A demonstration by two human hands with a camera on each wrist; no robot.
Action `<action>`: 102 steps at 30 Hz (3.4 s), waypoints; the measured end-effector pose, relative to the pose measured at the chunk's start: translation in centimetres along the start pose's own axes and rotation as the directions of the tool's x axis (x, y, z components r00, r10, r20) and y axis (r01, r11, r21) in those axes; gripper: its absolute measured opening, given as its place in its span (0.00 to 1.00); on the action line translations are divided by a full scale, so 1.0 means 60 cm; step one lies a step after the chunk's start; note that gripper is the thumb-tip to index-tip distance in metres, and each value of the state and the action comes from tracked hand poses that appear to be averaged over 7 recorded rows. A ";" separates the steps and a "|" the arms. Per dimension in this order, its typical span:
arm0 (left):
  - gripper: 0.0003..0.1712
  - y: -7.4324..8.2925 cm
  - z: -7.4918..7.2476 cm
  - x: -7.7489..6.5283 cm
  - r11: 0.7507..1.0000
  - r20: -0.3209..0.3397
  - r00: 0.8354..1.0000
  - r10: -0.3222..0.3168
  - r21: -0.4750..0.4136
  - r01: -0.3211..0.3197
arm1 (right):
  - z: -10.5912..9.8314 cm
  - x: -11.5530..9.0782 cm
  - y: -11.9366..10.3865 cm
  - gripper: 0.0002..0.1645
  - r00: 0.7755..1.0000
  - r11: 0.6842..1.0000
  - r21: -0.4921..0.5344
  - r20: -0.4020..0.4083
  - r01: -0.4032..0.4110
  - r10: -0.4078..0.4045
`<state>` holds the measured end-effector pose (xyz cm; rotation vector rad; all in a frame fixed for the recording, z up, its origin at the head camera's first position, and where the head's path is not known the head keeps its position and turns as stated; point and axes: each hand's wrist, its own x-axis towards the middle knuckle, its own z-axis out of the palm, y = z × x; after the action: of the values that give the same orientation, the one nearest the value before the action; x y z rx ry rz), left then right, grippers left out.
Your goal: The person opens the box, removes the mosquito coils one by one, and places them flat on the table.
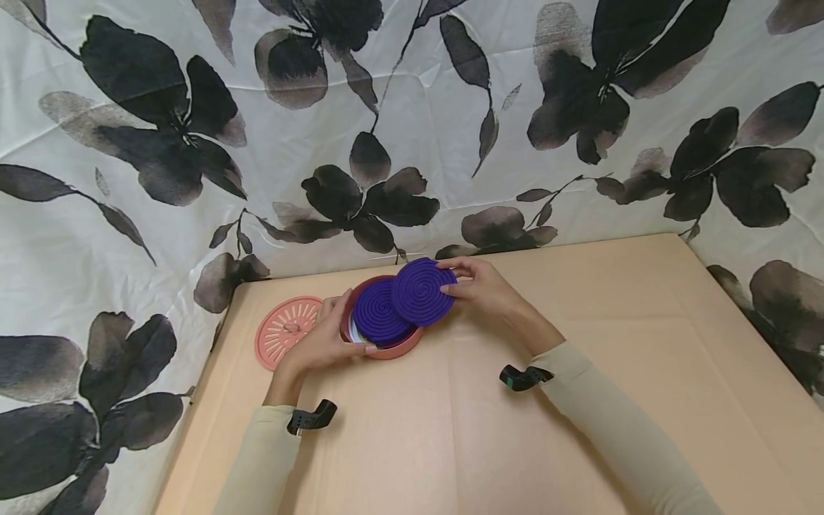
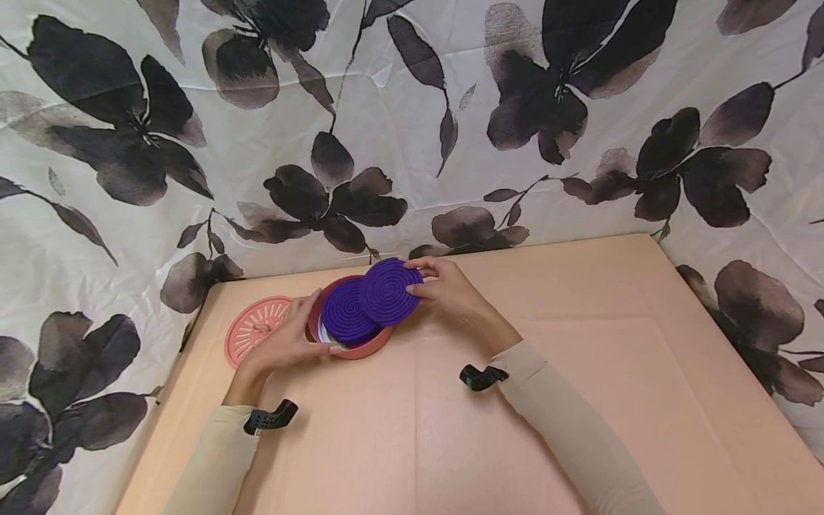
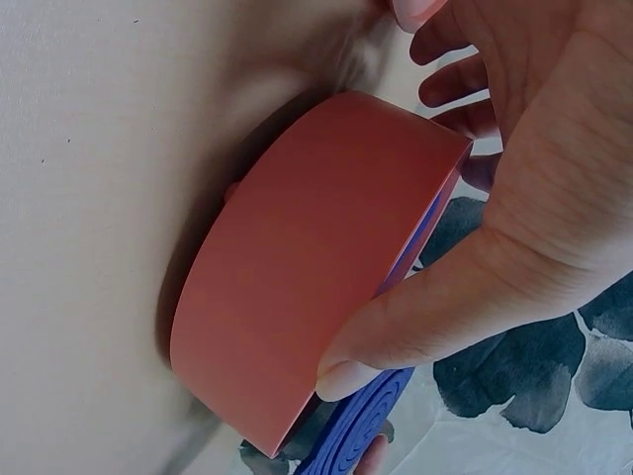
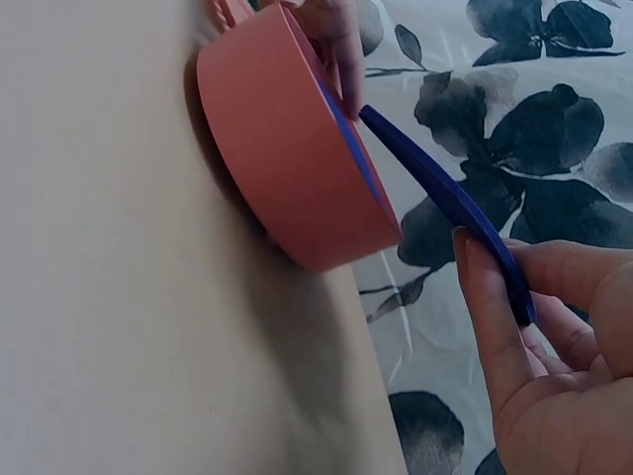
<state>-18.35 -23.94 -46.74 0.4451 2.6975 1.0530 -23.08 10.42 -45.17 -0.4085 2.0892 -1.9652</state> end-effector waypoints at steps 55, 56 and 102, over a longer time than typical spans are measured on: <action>0.74 0.001 0.004 0.005 1.000 -0.003 1.000 -0.018 -0.018 0.018 | -0.108 0.037 0.052 0.31 0.993 0.994 0.006 0.027 -0.111 0.111; 0.74 0.001 0.004 0.005 1.000 -0.002 1.000 -0.019 -0.020 0.019 | -0.109 0.038 0.055 0.31 0.993 0.993 0.007 0.033 -0.115 0.115; 0.73 0.004 0.013 0.010 0.999 -0.029 0.999 -0.029 -0.018 0.028 | -0.150 0.057 0.079 0.35 0.990 0.992 -0.098 0.108 -0.077 0.087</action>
<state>-18.63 -23.09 -47.18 0.3903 2.7093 1.0831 -29.69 17.81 -49.29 -0.4331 2.0984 -1.7617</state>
